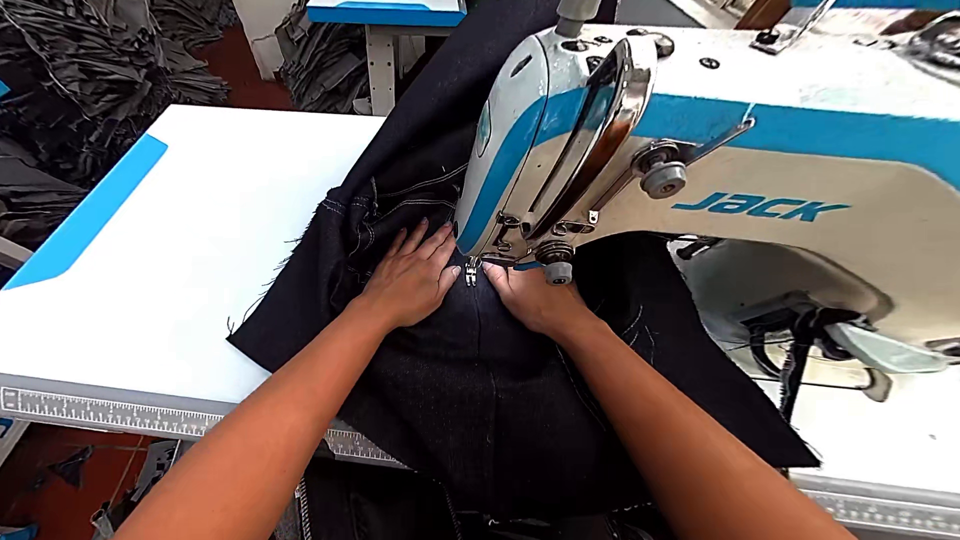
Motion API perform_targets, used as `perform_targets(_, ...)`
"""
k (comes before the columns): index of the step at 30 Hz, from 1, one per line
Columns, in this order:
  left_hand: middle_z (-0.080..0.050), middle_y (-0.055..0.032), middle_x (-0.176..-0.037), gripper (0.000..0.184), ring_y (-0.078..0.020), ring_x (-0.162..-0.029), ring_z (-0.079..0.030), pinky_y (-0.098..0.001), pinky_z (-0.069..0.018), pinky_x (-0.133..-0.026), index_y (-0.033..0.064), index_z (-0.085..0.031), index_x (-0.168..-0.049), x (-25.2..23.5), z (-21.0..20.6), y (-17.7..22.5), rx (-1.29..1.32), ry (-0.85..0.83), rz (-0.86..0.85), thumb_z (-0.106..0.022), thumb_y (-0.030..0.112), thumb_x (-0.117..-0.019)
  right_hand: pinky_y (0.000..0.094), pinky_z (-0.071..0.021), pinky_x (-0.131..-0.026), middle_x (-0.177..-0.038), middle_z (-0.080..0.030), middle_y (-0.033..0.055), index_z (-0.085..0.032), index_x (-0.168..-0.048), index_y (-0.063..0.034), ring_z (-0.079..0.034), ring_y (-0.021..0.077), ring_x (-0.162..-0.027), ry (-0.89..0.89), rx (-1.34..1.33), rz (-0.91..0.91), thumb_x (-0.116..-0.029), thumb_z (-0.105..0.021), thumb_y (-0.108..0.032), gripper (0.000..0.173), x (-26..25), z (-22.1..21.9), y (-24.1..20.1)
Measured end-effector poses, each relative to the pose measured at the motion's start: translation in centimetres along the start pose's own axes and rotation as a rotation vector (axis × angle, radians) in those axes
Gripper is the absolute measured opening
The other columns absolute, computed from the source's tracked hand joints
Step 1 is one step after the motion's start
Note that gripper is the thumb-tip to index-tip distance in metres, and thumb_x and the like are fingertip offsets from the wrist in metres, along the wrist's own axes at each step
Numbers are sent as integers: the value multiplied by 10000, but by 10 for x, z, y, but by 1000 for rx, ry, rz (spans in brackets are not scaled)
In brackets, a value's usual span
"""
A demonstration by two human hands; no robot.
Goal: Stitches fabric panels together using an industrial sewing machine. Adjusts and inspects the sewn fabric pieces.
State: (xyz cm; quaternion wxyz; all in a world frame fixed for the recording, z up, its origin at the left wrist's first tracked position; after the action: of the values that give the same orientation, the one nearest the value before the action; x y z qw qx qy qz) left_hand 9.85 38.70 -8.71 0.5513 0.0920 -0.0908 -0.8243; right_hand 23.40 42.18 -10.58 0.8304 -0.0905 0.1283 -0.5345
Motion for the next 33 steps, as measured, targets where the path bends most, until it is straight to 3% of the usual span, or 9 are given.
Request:
perform_targets(3, -328, -122, -1674, 530, -341, -1579, -213, -577, -120, -1268, 58, -419, -1567, -6, 6, -3, 43, -50, -23, -360, 343, -1124, 593, -235, -1224, -1363, -621, 228, -647, -1308, -20, -494, 375, -1394, 18, -75, 45, -1072, -460, -414, 497, -5, 7, 0)
perform_targets(6, -622, -166, -1429, 332, -347, -1424, -500, -549, -352, -1197, 31, -690, -1311, 30, 54, 6, 121, 104, -104, -574, 205, -1052, 583, -538, -757, -931, -688, 255, -686, -955, 73, -694, 412, -883, 309, -118, 168, -984, -636, -119, 200, 57, 97, -31)
perform_targets(8, -694, -128, -1328, 277, -324, -1361, -567, -511, -425, -1158, 59, -743, -1222, 77, 103, -12, 90, 395, -44, -595, 174, -1018, 567, -545, -898, -1158, -705, 242, -695, -1170, 42, -686, 409, -1077, 513, -28, 134, -1034, -545, -186, 305, 114, 135, -15)
perform_targets(13, -462, -314, -1510, 967, -502, -1404, -432, -688, -342, -1127, -34, -210, -1606, 143, 89, -132, 492, 398, 653, -689, 494, -953, 754, -346, -1039, -1395, -476, 430, -409, -1457, 149, -445, 633, -1295, 364, -118, -275, -871, -621, -598, 973, 167, 83, 91)
perform_targets(19, -720, -203, -1001, 512, -331, -942, -708, -582, -561, -879, -26, -645, -1209, 143, 59, -87, 609, 129, 563, -877, 223, -826, 640, -464, -644, -786, -612, 246, -608, -951, 93, -634, 442, -744, 201, -169, -254, -832, -700, 61, 154, 152, 81, 39)
perform_targets(24, -740, -65, -871, 229, -182, -801, -728, -441, -610, -772, 58, -711, -1066, 276, 51, -80, 587, -67, 651, -786, 181, -887, 546, -449, -603, -763, -601, 154, -625, -982, 47, -604, 287, -698, 212, -306, -344, -826, -543, -74, 214, 233, 93, 86)
perform_targets(29, -767, 67, -891, 154, -39, -827, -738, -273, -630, -806, 109, -697, -1058, 333, -15, -65, 1058, 10, 700, -667, 189, -931, 209, -557, -644, -851, -637, -87, -595, -1091, -103, -636, -18, -736, 284, -963, -669, -901, -448, -138, 243, 269, 74, 84)
perform_targets(31, -774, 30, -957, 251, -84, -882, -751, -299, -635, -844, 78, -644, -1150, 324, -25, -53, 1259, 90, 724, -680, 174, -921, 269, -626, -723, -904, -740, -70, -641, -1147, -168, -719, 45, -813, 153, -1233, -616, -936, -595, -483, 382, 256, 56, 68)
perform_targets(33, -775, -20, -931, 342, -125, -844, -761, -320, -649, -792, 54, -600, -1161, 309, -32, -35, 1454, 205, 796, -714, 158, -855, 290, -639, -689, -835, -755, -54, -672, -1032, -161, -739, 83, -755, -4, -1195, -530, -738, -834, -546, 510, 245, 46, 50)
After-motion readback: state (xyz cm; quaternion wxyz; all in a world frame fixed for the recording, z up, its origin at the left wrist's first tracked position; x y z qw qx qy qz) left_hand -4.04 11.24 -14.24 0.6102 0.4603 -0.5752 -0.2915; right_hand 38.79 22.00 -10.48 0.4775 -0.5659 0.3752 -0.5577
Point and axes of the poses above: each hand's wrist, its own x-axis away from the middle knuckle, its own z-axis out of the back of the hand, y = z × x, the point moved 10 cm from there along -x, towards the middle knuckle
